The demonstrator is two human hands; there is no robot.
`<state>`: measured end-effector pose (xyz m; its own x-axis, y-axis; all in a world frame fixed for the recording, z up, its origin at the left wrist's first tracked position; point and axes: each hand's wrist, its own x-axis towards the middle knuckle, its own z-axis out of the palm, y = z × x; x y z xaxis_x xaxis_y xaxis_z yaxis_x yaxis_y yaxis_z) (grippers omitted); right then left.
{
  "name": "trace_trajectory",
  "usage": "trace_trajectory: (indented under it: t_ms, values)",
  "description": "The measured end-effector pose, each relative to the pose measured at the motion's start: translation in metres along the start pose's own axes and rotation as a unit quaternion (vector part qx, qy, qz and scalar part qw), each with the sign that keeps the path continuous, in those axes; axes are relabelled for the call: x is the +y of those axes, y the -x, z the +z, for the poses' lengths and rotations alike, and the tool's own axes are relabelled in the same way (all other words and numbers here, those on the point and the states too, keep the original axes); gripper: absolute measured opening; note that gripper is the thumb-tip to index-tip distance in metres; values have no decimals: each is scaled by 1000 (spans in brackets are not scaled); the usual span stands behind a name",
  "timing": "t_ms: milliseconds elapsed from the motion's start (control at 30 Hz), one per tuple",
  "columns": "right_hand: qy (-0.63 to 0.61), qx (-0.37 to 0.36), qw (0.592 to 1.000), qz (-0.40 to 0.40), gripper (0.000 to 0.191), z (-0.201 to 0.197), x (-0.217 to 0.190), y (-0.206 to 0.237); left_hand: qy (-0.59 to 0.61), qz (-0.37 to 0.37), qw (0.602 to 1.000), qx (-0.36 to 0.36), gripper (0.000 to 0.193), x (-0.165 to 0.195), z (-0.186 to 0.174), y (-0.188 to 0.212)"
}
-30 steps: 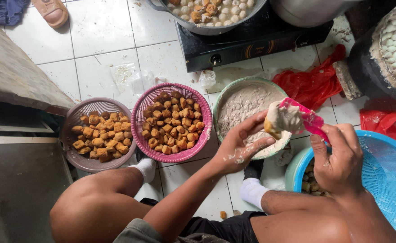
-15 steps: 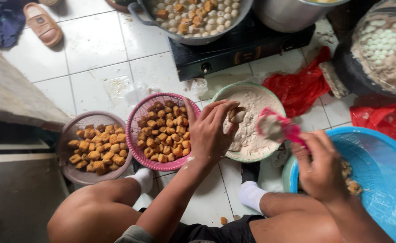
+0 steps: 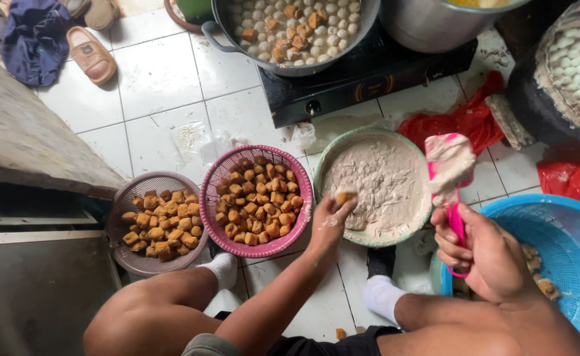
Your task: The person sits on the floor and coats fried cubes with batter, using a pink spatula to spread batter over each piece held in the other hand. Coated pieces are dropped into a pot of hot oil on a portable stove, and the person continues picking more pieces from a basket.
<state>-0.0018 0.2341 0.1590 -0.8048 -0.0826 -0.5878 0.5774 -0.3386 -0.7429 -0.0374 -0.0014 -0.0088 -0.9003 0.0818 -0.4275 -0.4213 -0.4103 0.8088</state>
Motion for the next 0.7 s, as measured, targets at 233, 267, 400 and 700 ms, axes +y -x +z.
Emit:
trace_trajectory:
  t_ms: [233, 267, 400, 700]
  values:
    - [-52, -48, 997, 1, 43, 7, 0, 12, -90, 79, 992, 35, 76, 37, -16, -119]
    - [-44, -32, 998, 7, 43, 8, 0, 13, 56, -56, 992, 102, 76, 76, -10, -144]
    - [-76, -49, 995, 32, 43, 7, -2, 14, 73, 166, 979, 88, 57, 168, -49, -176]
    - [-79, -77, 994, -16, 44, -2, 2, 10, -289, 3, 904, 316, 53, 30, -175, -90]
